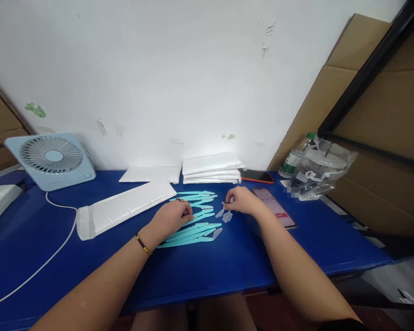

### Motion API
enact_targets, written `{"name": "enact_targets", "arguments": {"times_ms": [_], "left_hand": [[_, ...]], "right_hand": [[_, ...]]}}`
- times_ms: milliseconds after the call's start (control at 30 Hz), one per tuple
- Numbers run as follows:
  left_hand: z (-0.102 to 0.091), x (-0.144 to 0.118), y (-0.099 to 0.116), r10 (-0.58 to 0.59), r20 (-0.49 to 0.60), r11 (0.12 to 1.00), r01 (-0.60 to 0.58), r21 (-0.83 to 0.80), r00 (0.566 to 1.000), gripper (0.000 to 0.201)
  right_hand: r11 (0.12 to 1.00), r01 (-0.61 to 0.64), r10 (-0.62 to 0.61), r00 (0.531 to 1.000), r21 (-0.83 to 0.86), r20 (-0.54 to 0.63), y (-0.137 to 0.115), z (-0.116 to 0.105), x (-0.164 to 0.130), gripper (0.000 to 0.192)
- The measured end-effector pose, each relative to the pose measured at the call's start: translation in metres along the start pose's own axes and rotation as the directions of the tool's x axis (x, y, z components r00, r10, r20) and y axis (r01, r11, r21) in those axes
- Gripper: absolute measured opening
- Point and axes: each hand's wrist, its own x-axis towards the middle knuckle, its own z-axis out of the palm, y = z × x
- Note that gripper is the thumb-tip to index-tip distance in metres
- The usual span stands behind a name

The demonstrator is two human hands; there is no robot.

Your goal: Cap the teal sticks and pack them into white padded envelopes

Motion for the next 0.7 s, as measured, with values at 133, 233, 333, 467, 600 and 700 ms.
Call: {"name": "enact_targets", "arguments": {"times_ms": [133, 233, 333, 467, 600, 700], "left_hand": [[0.001, 0.001, 0.001, -0.049, -0.022, 0.999, 0.049, 0.014, 0.999, 0.023], [-0.002, 0.000, -0.001, -0.062, -0.064, 0.998, 0.062, 0.004, 0.996, 0.022], [-0.006, -0.001, -0.002, -0.062, -0.110, 0.998, 0.061, -0.012, 0.992, 0.023], [-0.010, 0.000, -0.004, -0.042, -0.160, 0.999, 0.041, -0.007, 0.986, 0.023], [-0.011, 0.001, -0.004, -0.044, -0.170, 0.999, 0.043, -0.006, 0.984, 0.022], [-0.011, 0.001, -0.005, -0.037, -0.165, 0.999, 0.038, 0.000, 0.986, 0.022]], "right_hand": [[0.983, 0.038, -0.043, 0.999, -0.180, -0.024, -0.010, 0.010, 0.001, 0.007], [0.957, 0.026, -0.055, 0.994, -0.289, -0.093, -0.015, 0.016, 0.003, 0.004], [0.985, 0.092, -0.108, 0.988, -0.147, -0.109, -0.014, 0.016, 0.004, 0.007], [0.925, 0.196, -0.182, 0.981, 0.327, -0.075, -0.013, 0.012, 0.002, 0.020], [0.861, 0.208, -0.213, 0.976, 0.464, -0.042, -0.017, 0.013, 0.000, 0.029], [0.847, 0.211, -0.222, 0.974, 0.489, -0.036, -0.018, 0.015, 0.000, 0.030]]}}
